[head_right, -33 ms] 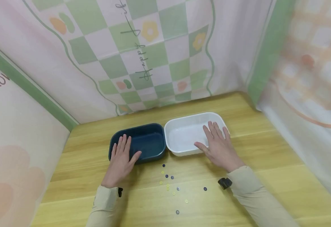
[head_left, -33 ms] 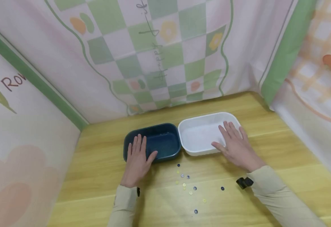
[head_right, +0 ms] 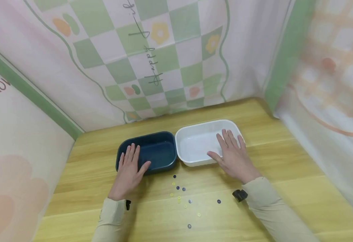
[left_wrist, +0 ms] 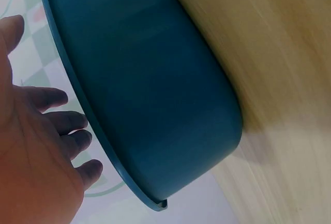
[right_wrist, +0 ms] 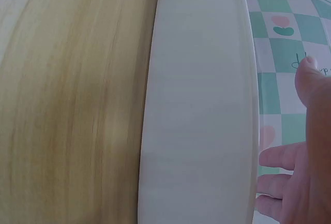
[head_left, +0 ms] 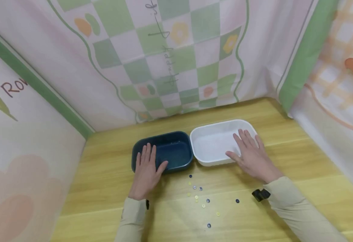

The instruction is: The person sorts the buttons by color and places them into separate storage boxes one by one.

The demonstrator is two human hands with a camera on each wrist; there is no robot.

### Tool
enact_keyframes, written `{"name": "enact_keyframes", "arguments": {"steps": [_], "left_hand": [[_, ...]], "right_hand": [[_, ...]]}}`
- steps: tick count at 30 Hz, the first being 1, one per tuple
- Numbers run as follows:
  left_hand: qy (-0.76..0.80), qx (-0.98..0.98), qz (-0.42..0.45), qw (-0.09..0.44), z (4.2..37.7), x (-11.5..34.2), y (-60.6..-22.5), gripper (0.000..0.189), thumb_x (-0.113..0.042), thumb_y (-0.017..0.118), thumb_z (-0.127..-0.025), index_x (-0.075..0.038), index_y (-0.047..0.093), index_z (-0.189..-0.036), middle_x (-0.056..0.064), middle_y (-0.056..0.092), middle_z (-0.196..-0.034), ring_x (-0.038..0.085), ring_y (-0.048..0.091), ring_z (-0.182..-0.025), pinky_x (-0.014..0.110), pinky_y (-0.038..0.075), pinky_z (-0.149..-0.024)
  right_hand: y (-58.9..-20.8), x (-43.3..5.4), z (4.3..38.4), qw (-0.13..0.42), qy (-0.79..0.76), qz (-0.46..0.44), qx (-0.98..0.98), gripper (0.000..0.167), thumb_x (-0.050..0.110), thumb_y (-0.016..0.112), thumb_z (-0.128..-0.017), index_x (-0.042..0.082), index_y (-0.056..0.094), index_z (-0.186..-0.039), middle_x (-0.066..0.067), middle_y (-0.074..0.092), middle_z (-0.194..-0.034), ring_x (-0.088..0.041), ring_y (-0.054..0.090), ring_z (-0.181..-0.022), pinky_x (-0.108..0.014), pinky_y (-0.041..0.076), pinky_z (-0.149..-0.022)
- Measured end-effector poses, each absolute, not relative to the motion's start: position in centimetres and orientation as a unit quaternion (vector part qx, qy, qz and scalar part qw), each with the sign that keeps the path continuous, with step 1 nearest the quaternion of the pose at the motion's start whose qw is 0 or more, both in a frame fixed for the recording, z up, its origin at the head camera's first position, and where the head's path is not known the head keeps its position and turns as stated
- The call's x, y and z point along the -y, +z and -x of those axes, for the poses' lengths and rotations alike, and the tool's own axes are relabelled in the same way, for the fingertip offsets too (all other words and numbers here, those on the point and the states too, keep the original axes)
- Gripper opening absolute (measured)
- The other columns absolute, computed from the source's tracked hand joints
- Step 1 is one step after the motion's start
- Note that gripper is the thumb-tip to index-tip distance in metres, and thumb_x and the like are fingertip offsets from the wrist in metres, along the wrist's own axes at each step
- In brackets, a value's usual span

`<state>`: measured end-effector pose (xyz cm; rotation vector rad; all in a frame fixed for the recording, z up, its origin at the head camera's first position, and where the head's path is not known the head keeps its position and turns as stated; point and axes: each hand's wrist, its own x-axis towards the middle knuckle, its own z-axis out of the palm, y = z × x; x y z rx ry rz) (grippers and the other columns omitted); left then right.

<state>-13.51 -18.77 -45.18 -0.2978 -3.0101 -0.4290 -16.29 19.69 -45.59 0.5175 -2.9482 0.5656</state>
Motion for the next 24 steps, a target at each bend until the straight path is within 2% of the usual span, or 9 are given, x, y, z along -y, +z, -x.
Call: {"name": "enact_keyframes", "arguments": {"steps": [8, 13, 16, 20, 22, 24], "left_hand": [[-0.150, 0.982, 0.098, 0.067, 13.6, 19.7, -44.8, 0.080, -0.058, 0.036, -0.100, -0.004, 0.016, -0.155, 0.016, 0.005, -0.161, 0.033, 0.004, -0.148, 0.053, 0.004, -0.117], [-0.232, 0.969, 0.053, 0.061, 14.1, 22.1, -45.0, 0.083, -0.057, 0.038, -0.099, -0.005, 0.008, -0.156, 0.017, -0.004, -0.161, 0.032, -0.004, -0.147, 0.053, 0.004, -0.117], [-0.311, 0.949, -0.002, 0.050, 14.3, 23.8, -45.4, 0.085, -0.058, 0.040, -0.099, -0.009, 0.003, -0.157, 0.016, -0.008, -0.161, 0.034, -0.005, -0.147, 0.053, 0.004, -0.117], [-0.397, 0.915, -0.059, 0.047, 15.0, 25.4, -45.9, 0.082, -0.055, 0.044, -0.099, -0.013, 0.004, -0.158, 0.013, -0.002, -0.162, 0.032, -0.001, -0.147, 0.052, 0.005, -0.117], [-0.416, 0.905, -0.066, 0.051, 15.4, 25.8, -46.0, 0.080, -0.052, 0.046, -0.099, -0.014, 0.007, -0.158, 0.012, 0.003, -0.162, 0.030, 0.003, -0.148, 0.050, 0.007, -0.118], [-0.422, 0.902, -0.072, 0.051, 15.6, 25.9, -46.2, 0.080, -0.050, 0.048, -0.099, -0.016, 0.007, -0.158, 0.011, 0.008, -0.162, 0.028, 0.007, -0.148, 0.047, 0.010, -0.118]], "right_hand": [[-46.3, -20.0, 16.9, 0.034, 0.202, -0.174, 0.963, 0.077, 0.052, 0.034, -0.103, -0.005, 0.018, -0.152, -0.030, 0.009, -0.157, -0.044, 0.004, -0.145, -0.060, -0.009, -0.113], [-46.0, -19.6, 17.5, 0.061, 0.220, -0.179, 0.957, 0.077, 0.051, 0.036, -0.102, -0.004, 0.018, -0.153, -0.027, 0.010, -0.158, -0.042, 0.004, -0.145, -0.057, -0.006, -0.114], [-45.3, -18.7, 17.1, 0.130, 0.259, -0.195, 0.937, 0.069, 0.045, 0.044, -0.102, -0.002, 0.029, -0.150, -0.025, 0.024, -0.154, -0.041, 0.017, -0.142, -0.058, 0.009, -0.112], [-43.8, -16.5, 15.4, 0.225, 0.314, -0.256, 0.886, 0.047, 0.028, 0.057, -0.098, -0.002, 0.051, -0.134, -0.019, 0.051, -0.129, -0.035, 0.044, -0.118, -0.051, 0.033, -0.097], [-43.1, -15.1, 14.3, 0.232, 0.306, -0.296, 0.874, 0.036, 0.023, 0.061, -0.094, 0.000, 0.061, -0.123, -0.012, 0.060, -0.113, -0.028, 0.052, -0.103, -0.044, 0.042, -0.087], [-42.8, -13.6, 13.3, 0.208, 0.273, -0.333, 0.878, 0.028, 0.022, 0.064, -0.093, 0.003, 0.067, -0.113, -0.006, 0.063, -0.103, -0.022, 0.057, -0.093, -0.039, 0.048, -0.080]]}}
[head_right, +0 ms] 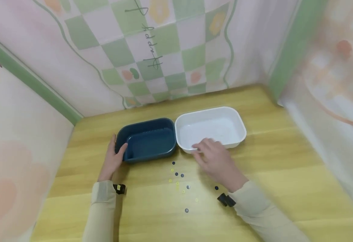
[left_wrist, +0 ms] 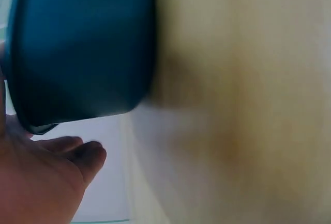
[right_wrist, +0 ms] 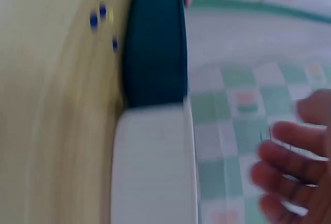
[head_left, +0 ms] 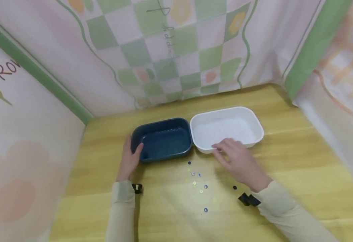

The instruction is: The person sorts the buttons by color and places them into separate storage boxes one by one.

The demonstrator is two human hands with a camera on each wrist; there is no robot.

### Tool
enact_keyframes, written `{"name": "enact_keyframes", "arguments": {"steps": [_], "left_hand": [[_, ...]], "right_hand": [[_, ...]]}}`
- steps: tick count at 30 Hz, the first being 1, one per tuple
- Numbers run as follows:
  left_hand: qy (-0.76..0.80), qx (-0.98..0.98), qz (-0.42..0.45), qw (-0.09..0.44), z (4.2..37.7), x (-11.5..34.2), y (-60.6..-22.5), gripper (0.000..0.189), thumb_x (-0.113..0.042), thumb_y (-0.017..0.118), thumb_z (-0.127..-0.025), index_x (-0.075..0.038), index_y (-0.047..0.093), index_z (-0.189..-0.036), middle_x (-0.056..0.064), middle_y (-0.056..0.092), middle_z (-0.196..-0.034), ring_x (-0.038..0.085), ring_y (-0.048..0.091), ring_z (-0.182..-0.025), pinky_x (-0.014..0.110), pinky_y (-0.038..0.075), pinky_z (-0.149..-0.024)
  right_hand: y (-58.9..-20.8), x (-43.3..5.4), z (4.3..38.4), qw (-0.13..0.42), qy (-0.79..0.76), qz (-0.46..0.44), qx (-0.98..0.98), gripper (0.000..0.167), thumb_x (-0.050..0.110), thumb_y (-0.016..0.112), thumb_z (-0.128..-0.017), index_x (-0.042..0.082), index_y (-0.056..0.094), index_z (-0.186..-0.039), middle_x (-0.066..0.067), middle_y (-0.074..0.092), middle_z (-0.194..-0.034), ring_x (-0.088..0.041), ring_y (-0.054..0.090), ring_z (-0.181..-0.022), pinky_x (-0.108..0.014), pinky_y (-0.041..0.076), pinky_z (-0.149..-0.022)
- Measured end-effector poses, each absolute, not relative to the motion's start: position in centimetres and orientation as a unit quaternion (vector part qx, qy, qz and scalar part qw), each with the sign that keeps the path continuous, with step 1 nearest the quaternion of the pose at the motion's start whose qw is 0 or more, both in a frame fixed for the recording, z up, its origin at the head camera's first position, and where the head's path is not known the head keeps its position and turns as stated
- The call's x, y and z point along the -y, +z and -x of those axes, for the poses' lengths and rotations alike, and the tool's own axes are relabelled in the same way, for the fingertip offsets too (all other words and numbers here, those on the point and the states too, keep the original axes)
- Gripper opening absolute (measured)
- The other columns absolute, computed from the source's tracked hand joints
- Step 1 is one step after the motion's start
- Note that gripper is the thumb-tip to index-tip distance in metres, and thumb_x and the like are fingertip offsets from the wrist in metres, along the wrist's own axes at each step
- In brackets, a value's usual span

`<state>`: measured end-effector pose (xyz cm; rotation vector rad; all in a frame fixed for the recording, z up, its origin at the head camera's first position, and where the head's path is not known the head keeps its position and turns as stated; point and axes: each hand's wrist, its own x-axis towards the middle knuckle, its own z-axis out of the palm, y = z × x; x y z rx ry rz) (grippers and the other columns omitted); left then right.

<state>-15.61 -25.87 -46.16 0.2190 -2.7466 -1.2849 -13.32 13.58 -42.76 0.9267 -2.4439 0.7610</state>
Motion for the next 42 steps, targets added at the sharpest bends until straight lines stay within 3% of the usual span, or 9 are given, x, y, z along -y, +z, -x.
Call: {"name": "enact_keyframes", "arguments": {"steps": [6, 10, 14, 20, 25, 32, 36, 42], "left_hand": [[-0.439, 0.893, -0.104, 0.016, 15.4, 25.4, -46.5, 0.084, -0.045, 0.057, -0.096, -0.026, 0.003, -0.158, 0.006, 0.009, -0.162, 0.028, 0.012, -0.147, 0.048, 0.014, -0.117], [-0.454, 0.884, -0.110, 0.004, 15.4, 24.9, -46.7, 0.084, -0.041, 0.059, -0.096, -0.032, 0.001, -0.157, 0.002, 0.006, -0.162, 0.028, 0.011, -0.147, 0.048, 0.013, -0.117], [-0.455, 0.884, -0.108, -0.001, 15.4, 24.5, -46.9, 0.084, -0.037, 0.059, -0.096, -0.035, -0.001, -0.156, 0.002, 0.005, -0.162, 0.031, 0.011, -0.147, 0.051, 0.013, -0.117], [-0.448, 0.886, -0.122, -0.016, 15.1, 24.4, -47.2, 0.084, -0.036, 0.058, -0.097, -0.037, -0.002, -0.155, 0.002, 0.005, -0.162, 0.031, 0.013, -0.146, 0.050, 0.015, -0.117], [-0.461, 0.881, -0.106, -0.007, 15.0, 24.5, -46.9, 0.088, -0.041, 0.060, -0.095, -0.033, -0.002, -0.156, 0.002, 0.004, -0.163, 0.031, 0.011, -0.147, 0.051, 0.013, -0.117], [-0.456, 0.886, -0.079, -0.030, 15.0, 25.2, -46.6, 0.118, -0.062, 0.073, -0.076, -0.038, -0.012, -0.153, 0.001, -0.001, -0.162, 0.029, 0.009, -0.147, 0.051, 0.015, -0.116], [-0.456, 0.887, -0.056, -0.045, 15.0, 25.6, -46.5, 0.126, -0.059, 0.080, -0.070, -0.041, -0.015, -0.151, 0.001, -0.002, -0.162, 0.031, 0.008, -0.147, 0.054, 0.016, -0.115], [-0.449, 0.891, -0.019, -0.065, 14.9, 26.0, -46.1, 0.128, -0.047, 0.084, -0.071, -0.034, -0.013, -0.154, 0.000, -0.005, -0.162, 0.030, 0.006, -0.147, 0.054, 0.016, -0.115]], "right_hand": [[-44.2, -9.2, 11.2, 0.100, 0.141, -0.374, 0.911, 0.020, 0.025, 0.066, -0.093, 0.011, 0.074, -0.104, -0.001, 0.064, -0.092, -0.017, 0.060, -0.081, -0.035, 0.051, -0.071], [-45.4, -7.4, 11.0, 0.101, 0.100, -0.373, 0.917, 0.007, 0.012, 0.069, -0.087, 0.011, 0.071, -0.094, 0.000, 0.056, -0.077, -0.015, 0.053, -0.065, -0.030, 0.044, -0.052], [-46.6, -6.4, 11.3, 0.117, 0.054, -0.365, 0.922, 0.011, 0.002, 0.069, -0.079, 0.011, 0.066, -0.083, -0.002, 0.055, -0.073, -0.016, 0.051, -0.056, -0.031, 0.040, -0.040], [-47.3, -5.6, 11.6, 0.102, 0.015, -0.367, 0.925, 0.007, 0.003, 0.071, -0.074, 0.010, 0.069, -0.076, -0.004, 0.062, -0.077, -0.019, 0.056, -0.060, -0.031, 0.043, -0.044], [-46.6, -5.2, 12.1, 0.127, -0.003, -0.379, 0.917, 0.010, -0.001, 0.071, -0.074, 0.010, 0.070, -0.073, -0.005, 0.063, -0.078, -0.019, 0.058, -0.065, -0.030, 0.044, -0.046], [-46.1, -4.8, 12.6, 0.114, -0.027, -0.394, 0.912, 0.010, 0.000, 0.070, -0.074, 0.010, 0.069, -0.073, -0.005, 0.060, -0.077, -0.019, 0.057, -0.066, -0.028, 0.043, -0.046], [-46.2, -4.8, 12.7, 0.108, -0.030, -0.401, 0.909, 0.005, 0.002, 0.069, -0.071, 0.007, 0.067, -0.073, -0.007, 0.058, -0.076, -0.019, 0.055, -0.064, -0.028, 0.042, -0.045], [-46.1, -4.7, 12.7, 0.097, -0.050, -0.409, 0.906, 0.005, 0.006, 0.068, -0.071, 0.004, 0.065, -0.074, -0.008, 0.053, -0.073, -0.020, 0.051, -0.063, -0.028, 0.038, -0.044]]}}
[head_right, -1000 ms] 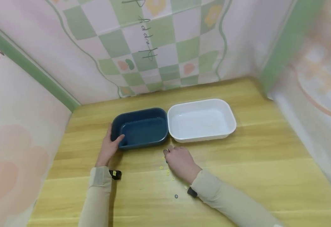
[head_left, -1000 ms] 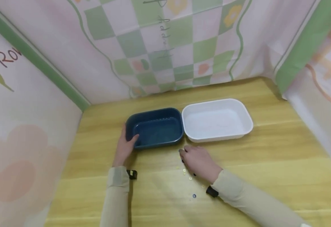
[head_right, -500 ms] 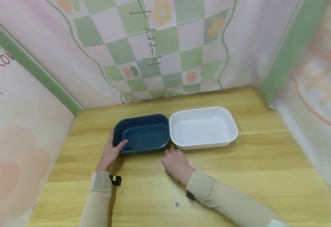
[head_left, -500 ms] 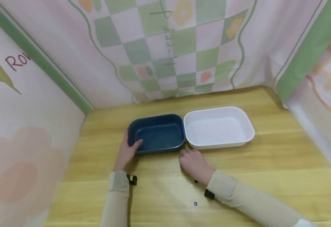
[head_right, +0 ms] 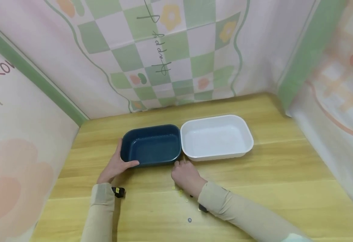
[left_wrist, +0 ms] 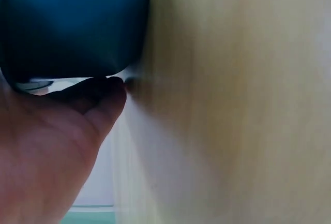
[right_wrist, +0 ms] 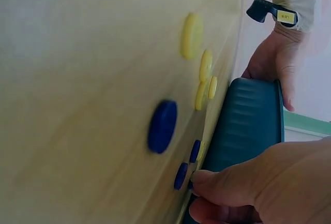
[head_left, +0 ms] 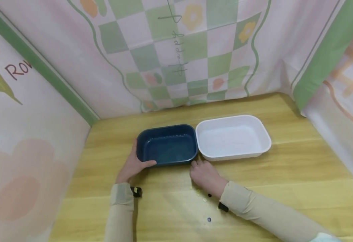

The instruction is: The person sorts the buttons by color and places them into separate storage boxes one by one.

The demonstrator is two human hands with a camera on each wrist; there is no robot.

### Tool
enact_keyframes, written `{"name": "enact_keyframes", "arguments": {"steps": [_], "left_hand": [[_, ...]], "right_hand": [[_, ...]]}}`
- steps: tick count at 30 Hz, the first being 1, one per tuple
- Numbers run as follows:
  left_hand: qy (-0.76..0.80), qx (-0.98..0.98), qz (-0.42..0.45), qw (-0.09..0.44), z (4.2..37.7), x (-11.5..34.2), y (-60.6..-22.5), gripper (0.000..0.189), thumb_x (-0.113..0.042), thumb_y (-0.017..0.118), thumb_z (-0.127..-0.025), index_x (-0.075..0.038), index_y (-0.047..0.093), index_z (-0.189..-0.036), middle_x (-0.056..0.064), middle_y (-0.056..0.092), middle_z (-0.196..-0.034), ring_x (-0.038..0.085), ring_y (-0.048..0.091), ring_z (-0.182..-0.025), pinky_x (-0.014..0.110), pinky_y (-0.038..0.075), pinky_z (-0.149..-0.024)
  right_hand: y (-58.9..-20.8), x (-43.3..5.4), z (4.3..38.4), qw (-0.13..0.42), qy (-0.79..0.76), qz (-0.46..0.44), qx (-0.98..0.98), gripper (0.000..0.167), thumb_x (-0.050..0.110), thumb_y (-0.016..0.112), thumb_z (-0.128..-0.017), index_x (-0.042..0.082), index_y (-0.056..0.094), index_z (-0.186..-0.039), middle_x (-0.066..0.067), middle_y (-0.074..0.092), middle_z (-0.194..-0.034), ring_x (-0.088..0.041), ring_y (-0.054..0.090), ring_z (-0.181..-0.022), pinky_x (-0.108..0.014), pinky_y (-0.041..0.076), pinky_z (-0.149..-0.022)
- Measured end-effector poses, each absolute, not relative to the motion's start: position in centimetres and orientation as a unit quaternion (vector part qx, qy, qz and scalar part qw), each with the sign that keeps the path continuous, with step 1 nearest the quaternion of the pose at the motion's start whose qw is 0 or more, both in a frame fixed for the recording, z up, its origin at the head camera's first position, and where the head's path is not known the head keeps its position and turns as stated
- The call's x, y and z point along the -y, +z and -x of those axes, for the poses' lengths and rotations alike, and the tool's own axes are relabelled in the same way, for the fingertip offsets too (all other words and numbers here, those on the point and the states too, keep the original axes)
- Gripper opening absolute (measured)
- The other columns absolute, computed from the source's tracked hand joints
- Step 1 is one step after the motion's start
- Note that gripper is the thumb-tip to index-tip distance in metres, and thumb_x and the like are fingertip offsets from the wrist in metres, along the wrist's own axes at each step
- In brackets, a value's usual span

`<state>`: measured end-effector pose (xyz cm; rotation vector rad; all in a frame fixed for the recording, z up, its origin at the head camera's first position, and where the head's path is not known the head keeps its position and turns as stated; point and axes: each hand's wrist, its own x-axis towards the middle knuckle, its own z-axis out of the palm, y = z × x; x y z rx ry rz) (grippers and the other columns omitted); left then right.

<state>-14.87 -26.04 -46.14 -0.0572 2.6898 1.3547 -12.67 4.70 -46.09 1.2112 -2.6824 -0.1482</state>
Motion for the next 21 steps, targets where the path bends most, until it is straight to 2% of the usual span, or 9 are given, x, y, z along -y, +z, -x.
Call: {"name": "enact_keyframes", "arguments": {"steps": [8, 14, 15, 17, 21], "left_hand": [[0.438, -0.895, 0.018, 0.080, 14.8, 26.0, -45.7, 0.127, -0.048, 0.083, -0.073, -0.035, -0.016, -0.152, 0.001, -0.007, -0.162, 0.030, 0.008, -0.147, 0.054, 0.017, -0.115], [0.441, -0.893, 0.019, 0.084, 14.9, 25.9, -45.3, 0.127, -0.046, 0.083, -0.074, -0.034, -0.016, -0.153, 0.004, -0.004, -0.162, 0.033, 0.009, -0.146, 0.055, 0.017, -0.115], [0.438, -0.895, 0.018, 0.084, 14.9, 26.0, -45.3, 0.127, -0.046, 0.083, -0.074, -0.033, -0.016, -0.153, 0.006, -0.004, -0.162, 0.034, 0.009, -0.146, 0.055, 0.017, -0.114], [0.430, -0.899, 0.019, 0.086, 14.8, 26.0, -45.3, 0.128, -0.047, 0.082, -0.074, -0.032, -0.017, -0.153, 0.006, -0.004, -0.162, 0.034, 0.010, -0.146, 0.055, 0.018, -0.114], [0.418, -0.904, 0.017, 0.093, 14.8, 26.1, -45.3, 0.128, -0.050, 0.081, -0.074, -0.031, -0.019, -0.152, 0.006, -0.005, -0.162, 0.034, 0.009, -0.146, 0.054, 0.018, -0.115]], "right_hand": [[-46.6, -4.9, 13.0, 0.135, -0.049, -0.418, 0.897, 0.007, 0.006, 0.067, -0.070, 0.002, 0.065, -0.075, -0.008, 0.051, -0.070, -0.019, 0.049, -0.059, -0.028, 0.037, -0.042], [-46.7, -5.3, 13.2, 0.142, -0.037, -0.415, 0.898, 0.009, 0.007, 0.068, -0.070, 0.004, 0.064, -0.077, -0.007, 0.051, -0.072, -0.019, 0.051, -0.062, -0.030, 0.039, -0.043], [-46.5, -5.4, 13.2, 0.130, -0.017, -0.415, 0.900, 0.008, 0.006, 0.068, -0.070, 0.005, 0.063, -0.076, -0.006, 0.052, -0.072, -0.019, 0.051, -0.063, -0.030, 0.040, -0.044], [-45.7, -5.6, 13.1, 0.076, 0.053, -0.411, 0.907, 0.005, 0.007, 0.067, -0.077, 0.010, 0.064, -0.079, 0.000, 0.054, -0.074, -0.015, 0.053, -0.066, -0.029, 0.044, -0.048], [-42.9, -6.5, 13.4, -0.121, 0.333, -0.348, 0.868, 0.009, 0.017, 0.061, -0.095, 0.014, 0.069, -0.091, 0.004, 0.059, -0.075, -0.011, 0.055, -0.064, -0.027, 0.047, -0.054]]}}
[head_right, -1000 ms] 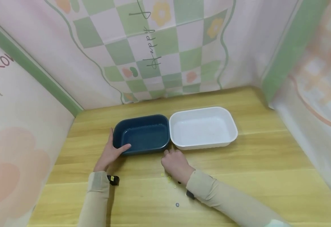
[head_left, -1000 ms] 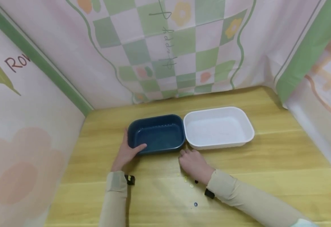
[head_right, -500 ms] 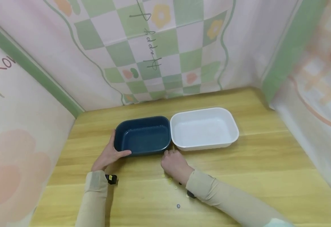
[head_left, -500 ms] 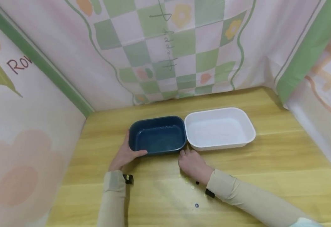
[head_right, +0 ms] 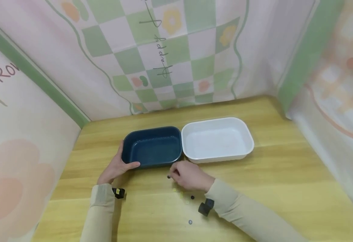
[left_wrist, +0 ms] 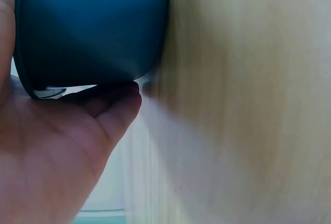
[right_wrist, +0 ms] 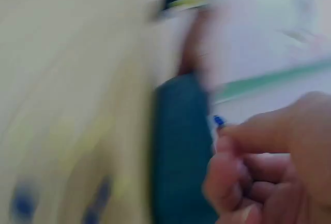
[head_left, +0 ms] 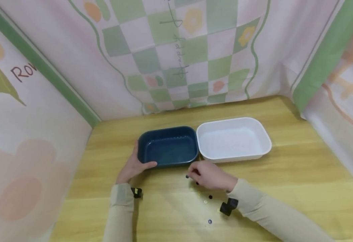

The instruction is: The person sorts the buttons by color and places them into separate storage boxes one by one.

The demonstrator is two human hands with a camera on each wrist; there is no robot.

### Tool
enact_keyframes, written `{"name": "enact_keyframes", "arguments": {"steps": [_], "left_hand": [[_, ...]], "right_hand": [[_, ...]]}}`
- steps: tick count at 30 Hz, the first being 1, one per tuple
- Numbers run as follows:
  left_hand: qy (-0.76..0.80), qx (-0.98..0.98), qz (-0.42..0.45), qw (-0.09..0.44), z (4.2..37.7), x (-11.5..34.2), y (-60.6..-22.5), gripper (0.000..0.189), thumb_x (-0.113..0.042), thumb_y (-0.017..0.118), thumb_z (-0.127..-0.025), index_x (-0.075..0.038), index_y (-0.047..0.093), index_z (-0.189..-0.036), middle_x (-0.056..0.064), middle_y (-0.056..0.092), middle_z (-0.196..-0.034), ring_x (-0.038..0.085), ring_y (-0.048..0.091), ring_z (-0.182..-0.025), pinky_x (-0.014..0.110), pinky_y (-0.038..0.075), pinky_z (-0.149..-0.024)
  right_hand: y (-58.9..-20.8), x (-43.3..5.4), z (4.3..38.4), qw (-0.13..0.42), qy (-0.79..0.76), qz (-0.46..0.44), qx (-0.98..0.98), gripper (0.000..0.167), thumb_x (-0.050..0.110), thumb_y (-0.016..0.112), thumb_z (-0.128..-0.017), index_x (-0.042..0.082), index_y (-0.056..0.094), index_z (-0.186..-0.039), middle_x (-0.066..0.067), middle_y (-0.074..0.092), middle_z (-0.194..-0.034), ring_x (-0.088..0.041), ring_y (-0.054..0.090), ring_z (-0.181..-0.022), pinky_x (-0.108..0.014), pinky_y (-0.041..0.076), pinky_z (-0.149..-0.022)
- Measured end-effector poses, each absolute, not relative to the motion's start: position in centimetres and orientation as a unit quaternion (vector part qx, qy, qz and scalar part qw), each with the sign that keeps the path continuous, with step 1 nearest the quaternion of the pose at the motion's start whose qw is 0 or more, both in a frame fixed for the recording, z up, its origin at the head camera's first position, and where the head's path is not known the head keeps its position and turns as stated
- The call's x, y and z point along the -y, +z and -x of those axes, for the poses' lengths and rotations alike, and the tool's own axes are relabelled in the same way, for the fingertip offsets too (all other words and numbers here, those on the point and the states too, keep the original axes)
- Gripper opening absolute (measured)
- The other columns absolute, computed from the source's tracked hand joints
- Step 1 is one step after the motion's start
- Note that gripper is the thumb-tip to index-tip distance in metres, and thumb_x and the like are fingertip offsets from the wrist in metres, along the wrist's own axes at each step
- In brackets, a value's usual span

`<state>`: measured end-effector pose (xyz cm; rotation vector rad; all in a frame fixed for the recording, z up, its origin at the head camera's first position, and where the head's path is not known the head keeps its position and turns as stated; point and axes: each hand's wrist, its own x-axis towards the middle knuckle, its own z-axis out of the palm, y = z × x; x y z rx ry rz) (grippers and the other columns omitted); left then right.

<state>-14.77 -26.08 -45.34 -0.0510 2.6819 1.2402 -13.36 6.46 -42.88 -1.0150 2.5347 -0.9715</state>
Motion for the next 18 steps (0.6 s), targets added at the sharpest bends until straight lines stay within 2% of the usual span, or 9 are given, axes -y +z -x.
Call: {"name": "enact_keyframes", "arguments": {"steps": [3, 5, 10, 18], "left_hand": [[0.425, -0.900, 0.017, 0.090, 14.8, 26.1, -45.3, 0.127, -0.049, 0.081, -0.074, -0.031, -0.018, -0.153, 0.005, -0.005, -0.162, 0.033, 0.009, -0.146, 0.054, 0.018, -0.115], [0.432, -0.897, 0.015, 0.086, 14.8, 26.0, -45.2, 0.127, -0.048, 0.082, -0.075, -0.031, -0.017, -0.153, 0.005, -0.005, -0.162, 0.033, 0.009, -0.146, 0.054, 0.017, -0.115], [0.430, -0.898, 0.013, 0.089, 14.9, 25.9, -45.0, 0.127, -0.048, 0.081, -0.075, -0.030, -0.018, -0.153, 0.005, -0.006, -0.162, 0.033, 0.008, -0.146, 0.054, 0.016, -0.115], [0.430, -0.897, 0.023, 0.096, 14.5, 25.9, -45.1, 0.127, -0.046, 0.081, -0.076, -0.030, -0.018, -0.153, 0.005, -0.007, -0.162, 0.033, 0.007, -0.146, 0.054, 0.015, -0.115]], "right_hand": [[-40.7, -7.0, 14.4, 0.224, -0.539, 0.240, -0.776, 0.022, 0.028, 0.060, -0.098, 0.009, 0.071, -0.101, -0.003, 0.062, -0.074, -0.014, 0.054, -0.063, -0.025, 0.045, -0.054], [-39.7, -7.2, 15.3, 0.244, -0.629, 0.170, -0.718, 0.028, 0.032, 0.062, -0.096, 0.005, 0.069, -0.097, -0.004, 0.061, -0.074, -0.014, 0.053, -0.064, -0.023, 0.042, -0.053], [-38.4, -7.3, 16.8, 0.239, -0.746, 0.073, -0.618, 0.028, 0.029, 0.064, -0.095, 0.004, 0.063, -0.083, -0.001, 0.057, -0.074, -0.011, 0.051, -0.065, -0.019, 0.038, -0.054], [-37.9, -5.7, 17.8, 0.223, -0.785, 0.052, -0.576, 0.022, 0.026, 0.060, -0.098, 0.006, 0.063, -0.091, -0.001, 0.053, -0.078, -0.013, 0.049, -0.068, -0.021, 0.038, -0.056]]}}
